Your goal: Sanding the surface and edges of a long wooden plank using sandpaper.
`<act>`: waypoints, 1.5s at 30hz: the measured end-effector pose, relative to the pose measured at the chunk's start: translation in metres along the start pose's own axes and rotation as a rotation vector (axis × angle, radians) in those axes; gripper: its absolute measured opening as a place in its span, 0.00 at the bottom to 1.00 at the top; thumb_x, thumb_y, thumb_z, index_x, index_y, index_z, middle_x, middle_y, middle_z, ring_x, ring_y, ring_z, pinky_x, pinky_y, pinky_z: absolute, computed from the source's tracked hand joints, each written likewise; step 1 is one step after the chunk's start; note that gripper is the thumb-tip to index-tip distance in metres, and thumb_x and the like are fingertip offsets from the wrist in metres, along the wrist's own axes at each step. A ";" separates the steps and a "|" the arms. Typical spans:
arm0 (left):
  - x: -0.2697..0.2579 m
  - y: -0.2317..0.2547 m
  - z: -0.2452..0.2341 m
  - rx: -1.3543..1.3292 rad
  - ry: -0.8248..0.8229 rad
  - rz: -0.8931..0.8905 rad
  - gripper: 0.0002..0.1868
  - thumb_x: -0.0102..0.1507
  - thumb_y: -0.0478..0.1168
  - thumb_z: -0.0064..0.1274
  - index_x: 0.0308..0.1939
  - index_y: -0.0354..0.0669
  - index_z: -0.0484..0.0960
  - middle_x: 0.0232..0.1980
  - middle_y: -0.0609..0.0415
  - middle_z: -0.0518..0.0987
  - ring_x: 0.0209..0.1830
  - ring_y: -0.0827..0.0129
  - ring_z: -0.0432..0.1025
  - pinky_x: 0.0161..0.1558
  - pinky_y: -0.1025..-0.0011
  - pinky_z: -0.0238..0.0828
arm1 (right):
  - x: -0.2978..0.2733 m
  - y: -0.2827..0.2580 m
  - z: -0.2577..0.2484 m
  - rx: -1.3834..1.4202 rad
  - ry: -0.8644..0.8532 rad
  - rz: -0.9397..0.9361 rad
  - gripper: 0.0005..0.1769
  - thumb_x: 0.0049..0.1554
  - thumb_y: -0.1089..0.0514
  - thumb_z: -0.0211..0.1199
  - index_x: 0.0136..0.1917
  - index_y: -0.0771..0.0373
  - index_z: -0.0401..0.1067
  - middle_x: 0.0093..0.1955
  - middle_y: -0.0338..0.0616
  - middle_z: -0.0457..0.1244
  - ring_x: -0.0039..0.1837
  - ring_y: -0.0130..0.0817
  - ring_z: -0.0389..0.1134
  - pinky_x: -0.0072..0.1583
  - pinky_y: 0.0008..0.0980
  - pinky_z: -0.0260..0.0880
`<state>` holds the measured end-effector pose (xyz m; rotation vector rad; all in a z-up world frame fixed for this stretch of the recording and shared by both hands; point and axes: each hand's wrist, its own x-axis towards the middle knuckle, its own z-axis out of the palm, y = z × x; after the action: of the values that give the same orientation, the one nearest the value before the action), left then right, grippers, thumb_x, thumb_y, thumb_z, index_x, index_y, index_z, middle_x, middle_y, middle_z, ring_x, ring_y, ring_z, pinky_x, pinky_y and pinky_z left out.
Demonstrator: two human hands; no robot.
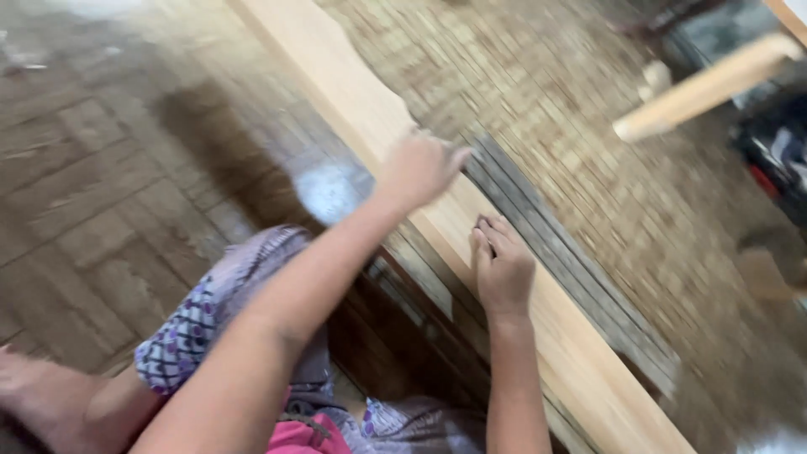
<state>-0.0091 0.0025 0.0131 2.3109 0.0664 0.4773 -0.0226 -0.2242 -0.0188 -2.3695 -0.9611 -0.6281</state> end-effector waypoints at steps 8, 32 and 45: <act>0.004 -0.014 0.021 0.088 0.190 0.199 0.31 0.70 0.54 0.35 0.31 0.34 0.85 0.31 0.34 0.82 0.38 0.42 0.78 0.57 0.48 0.66 | 0.056 0.040 0.076 -0.091 -0.059 -0.021 0.13 0.64 0.51 0.63 0.56 0.58 0.81 0.54 0.45 0.72 0.59 0.47 0.73 0.65 0.47 0.71; 0.001 -0.008 0.018 0.287 0.016 0.091 0.27 0.72 0.54 0.35 0.33 0.47 0.87 0.37 0.52 0.86 0.48 0.58 0.77 0.64 0.57 0.61 | -0.013 -0.031 -0.030 0.057 -0.096 0.361 0.18 0.60 0.59 0.60 0.63 0.57 0.78 0.65 0.46 0.69 0.69 0.41 0.69 0.69 0.40 0.68; 0.001 -0.024 0.032 0.194 0.051 0.140 0.24 0.68 0.50 0.36 0.42 0.43 0.87 0.43 0.45 0.85 0.57 0.54 0.77 0.70 0.45 0.60 | -0.041 -0.024 -0.059 0.089 -0.040 0.536 0.13 0.62 0.52 0.64 0.59 0.47 0.81 0.63 0.34 0.71 0.68 0.38 0.68 0.70 0.42 0.66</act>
<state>0.0056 -0.0023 -0.0236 2.5048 -0.0254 0.6242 -0.0791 -0.2650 0.0092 -2.4167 -0.3255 -0.3210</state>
